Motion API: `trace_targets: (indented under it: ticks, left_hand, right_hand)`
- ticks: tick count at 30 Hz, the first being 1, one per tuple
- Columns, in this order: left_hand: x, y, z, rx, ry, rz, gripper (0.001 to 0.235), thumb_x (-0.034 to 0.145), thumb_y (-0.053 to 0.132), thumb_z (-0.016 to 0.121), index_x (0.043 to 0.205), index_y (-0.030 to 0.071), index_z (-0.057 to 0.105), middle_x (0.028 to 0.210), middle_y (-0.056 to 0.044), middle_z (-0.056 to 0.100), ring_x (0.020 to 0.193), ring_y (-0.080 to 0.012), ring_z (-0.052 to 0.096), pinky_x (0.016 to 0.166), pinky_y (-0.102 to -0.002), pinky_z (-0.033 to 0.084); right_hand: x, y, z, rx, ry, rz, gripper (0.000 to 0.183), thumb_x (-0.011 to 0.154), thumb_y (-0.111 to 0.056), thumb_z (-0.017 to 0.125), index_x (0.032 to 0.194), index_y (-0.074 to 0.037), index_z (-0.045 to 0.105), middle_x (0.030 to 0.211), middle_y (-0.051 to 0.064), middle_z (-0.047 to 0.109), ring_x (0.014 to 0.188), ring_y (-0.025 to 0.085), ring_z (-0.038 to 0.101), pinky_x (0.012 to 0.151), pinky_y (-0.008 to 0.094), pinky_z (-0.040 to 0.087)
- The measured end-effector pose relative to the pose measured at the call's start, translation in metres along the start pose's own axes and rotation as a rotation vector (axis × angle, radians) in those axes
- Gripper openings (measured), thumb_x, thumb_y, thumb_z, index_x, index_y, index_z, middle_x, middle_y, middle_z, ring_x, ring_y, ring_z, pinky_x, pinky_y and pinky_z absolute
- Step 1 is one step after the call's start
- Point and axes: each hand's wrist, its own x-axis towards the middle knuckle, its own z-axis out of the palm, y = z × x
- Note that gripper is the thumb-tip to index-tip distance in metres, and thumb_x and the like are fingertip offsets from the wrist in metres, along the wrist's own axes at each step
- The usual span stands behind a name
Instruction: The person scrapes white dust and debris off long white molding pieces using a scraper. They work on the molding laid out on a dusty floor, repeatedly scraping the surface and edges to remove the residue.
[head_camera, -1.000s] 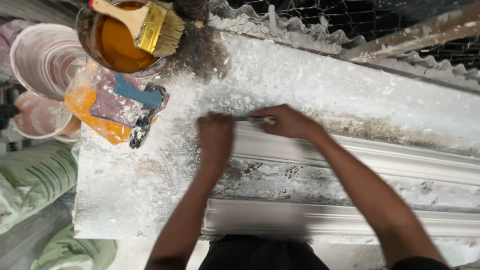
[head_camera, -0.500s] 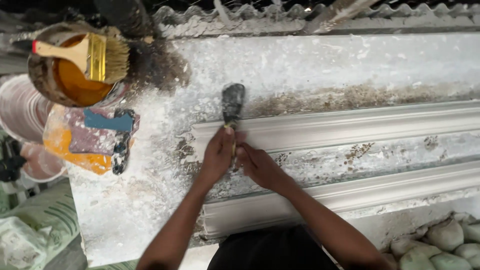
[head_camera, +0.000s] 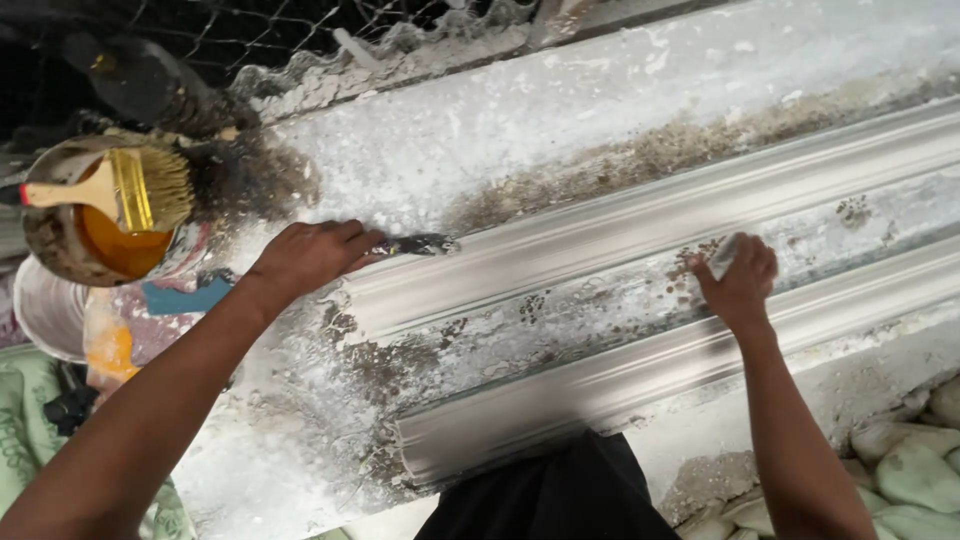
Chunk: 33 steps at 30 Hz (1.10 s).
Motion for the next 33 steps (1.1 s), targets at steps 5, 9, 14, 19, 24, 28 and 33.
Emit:
trace_targets:
  ticks: [5,9,14,19,24,28,33]
  left_hand:
    - [0.091,0.027,-0.001,0.037,0.010,0.097,0.036,0.107,0.040,0.045,0.135,0.024,0.059,0.106,-0.009,0.071,0.096,-0.0347,0.075,0.078,-0.053,0.061]
    - [0.192,0.075,0.024,-0.048,0.067,0.143,0.033,0.105,0.046,0.050,0.130,0.029,0.062,0.106,-0.007,0.072,0.092,-0.0377,0.075,0.080,-0.054,0.059]
    - [0.212,0.096,0.003,-0.144,0.062,0.156,0.033,0.102,0.049,0.054,0.127,0.030,0.063,0.108,-0.008,0.071,0.095,-0.0399,0.074,0.081,-0.056,0.058]
    - [0.133,0.080,-0.047,-0.182,-0.159,0.006,0.041,0.103,0.046,0.051,0.139,0.029,0.058,0.133,-0.010,0.064,0.111,-0.0439,0.069,0.092,-0.060,0.057]
    - [0.158,0.096,-0.047,-0.124,-0.142,0.033,0.037,0.107,0.043,0.042,0.132,0.022,0.059,0.125,-0.005,0.066,0.105,-0.0400,0.071,0.089,-0.057,0.058]
    - [0.258,0.136,-0.033,-0.133,-0.036,0.169,0.037,0.108,0.046,0.041,0.131,0.023,0.060,0.121,-0.004,0.066,0.104,-0.0395,0.071,0.091,-0.058,0.057]
    - [0.400,0.195,-0.012,-0.117,0.108,0.271,0.031,0.106,0.046,0.046,0.124,0.027,0.062,0.113,0.001,0.067,0.099,-0.0359,0.072,0.087,-0.056,0.058]
  right_hand:
    - [0.016,0.004,0.022,0.015,-0.047,0.086,0.113,0.087,-0.065,0.067,0.160,0.008,0.023,0.163,0.027,0.020,0.149,0.049,0.013,0.119,0.067,0.023]
    - [0.022,0.005,0.031,0.047,-0.055,0.137,0.116,0.085,-0.067,0.067,0.161,0.005,0.017,0.165,0.022,0.013,0.151,0.046,0.012,0.120,0.065,0.025]
    - [0.024,0.015,0.035,0.030,-0.043,0.119,0.117,0.082,-0.070,0.069,0.160,0.006,0.025,0.164,0.025,0.018,0.149,0.049,0.021,0.115,0.066,0.034]
    - [0.009,-0.004,0.027,0.094,0.037,0.082,0.112,0.086,-0.069,0.067,0.159,0.006,0.026,0.162,0.024,0.021,0.145,0.050,0.026,0.118,0.064,0.030]
    - [0.016,0.005,0.052,0.058,0.113,0.013,0.108,0.090,-0.069,0.060,0.155,0.011,0.028,0.158,0.029,0.021,0.145,0.053,0.025,0.119,0.064,0.025]
    - [0.025,0.008,0.061,-0.017,0.113,0.015,0.111,0.089,-0.072,0.057,0.156,0.010,0.023,0.157,0.029,0.019,0.145,0.054,0.025,0.118,0.067,0.023]
    - [0.021,-0.010,0.038,-0.006,0.009,0.090,0.108,0.090,-0.062,0.065,0.156,0.011,0.020,0.156,0.033,0.019,0.146,0.054,0.024,0.119,0.068,0.022]
